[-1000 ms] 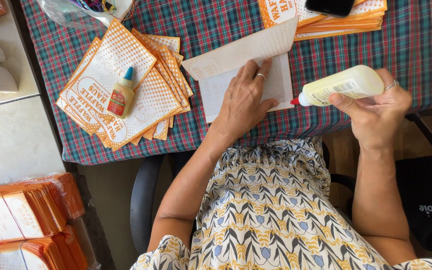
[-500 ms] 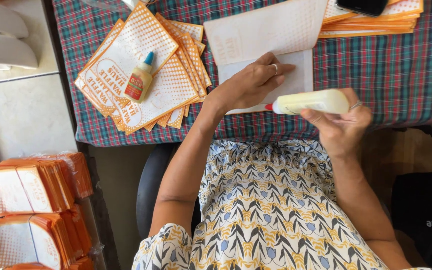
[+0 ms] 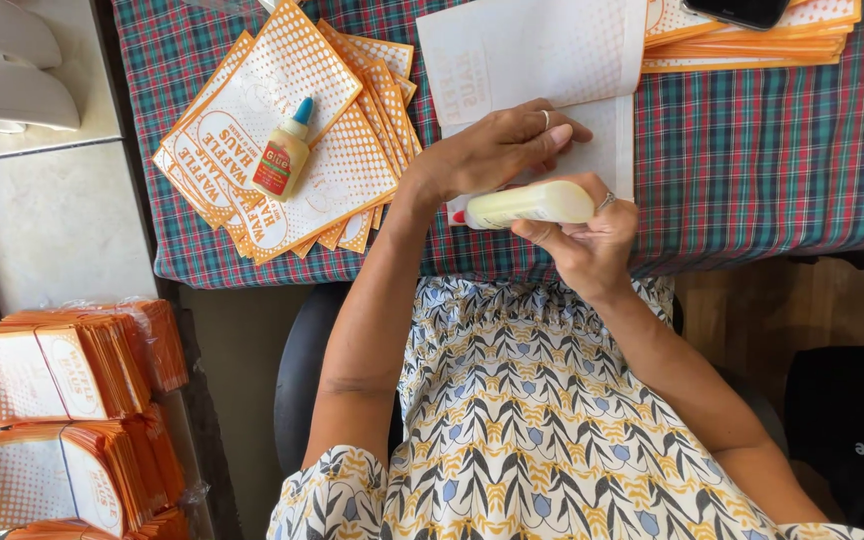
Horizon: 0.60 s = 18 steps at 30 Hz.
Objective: Applying glue to paper envelopes and folding them for assembly
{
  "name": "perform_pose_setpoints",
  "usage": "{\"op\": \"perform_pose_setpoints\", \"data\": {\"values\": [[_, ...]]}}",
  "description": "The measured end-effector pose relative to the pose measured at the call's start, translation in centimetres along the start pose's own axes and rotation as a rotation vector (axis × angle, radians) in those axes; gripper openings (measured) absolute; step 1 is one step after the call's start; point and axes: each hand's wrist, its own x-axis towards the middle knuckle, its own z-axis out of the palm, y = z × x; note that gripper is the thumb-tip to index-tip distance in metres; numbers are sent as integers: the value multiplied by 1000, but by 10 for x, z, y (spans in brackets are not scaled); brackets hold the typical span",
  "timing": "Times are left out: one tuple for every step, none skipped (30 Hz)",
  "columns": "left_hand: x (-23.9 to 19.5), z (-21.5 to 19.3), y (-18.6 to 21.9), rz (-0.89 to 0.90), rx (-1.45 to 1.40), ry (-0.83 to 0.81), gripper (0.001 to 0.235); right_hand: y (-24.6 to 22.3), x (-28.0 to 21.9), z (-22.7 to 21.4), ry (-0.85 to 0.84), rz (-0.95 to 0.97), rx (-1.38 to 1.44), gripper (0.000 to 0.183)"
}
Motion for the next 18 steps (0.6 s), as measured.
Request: {"op": "perform_pose_setpoints", "data": {"values": [[0,0,1,0,-2,-4,56,0,-1,0,3,2,-1,33],[-1,-1,2,-14,-22,0,58,1,-2,0,49,1,47,34],[-1,-1,3,-29,-43,3,61,1,-3,0,95,0,95,34],[-2,1,3,-30,-44,4,61,6,-2,-14,93,1,96,34],[-3,3,3,0,27,38,59,12,-1,-28,198,37,196,33],[-4,4,4,31,99,71,57,17,1,-41,304,72,296,34],[-6,10,8,30,98,72,57,17,5,-60,303,72,296,34],[-7,15,13,31,110,119,48,17,9,-79,351,18,294,37],[-7,21,18,33,122,167,39,17,13,-99,400,-36,292,42],[-6,32,20,38,119,160,39,17,20,-119,407,-37,286,42],[-6,43,21,121,222,259,28,18,26,-138,476,4,219,36],[-6,52,22,204,327,360,21,18,33,-157,544,43,154,32],[-5,63,20,209,326,356,21,13,35,-168,549,41,150,32],[-5,73,18,177,557,400,25,7,39,-178,518,162,79,38],[-5,84,16,143,788,441,30,2,42,-187,488,283,8,44],[-10,91,24,144,787,441,30,2,43,-191,489,283,6,44],[-16,99,31,166,757,442,18,1,45,-196,374,240,-149,42],[-21,107,38,188,727,443,17,1,46,-200,259,195,-303,40]]}}
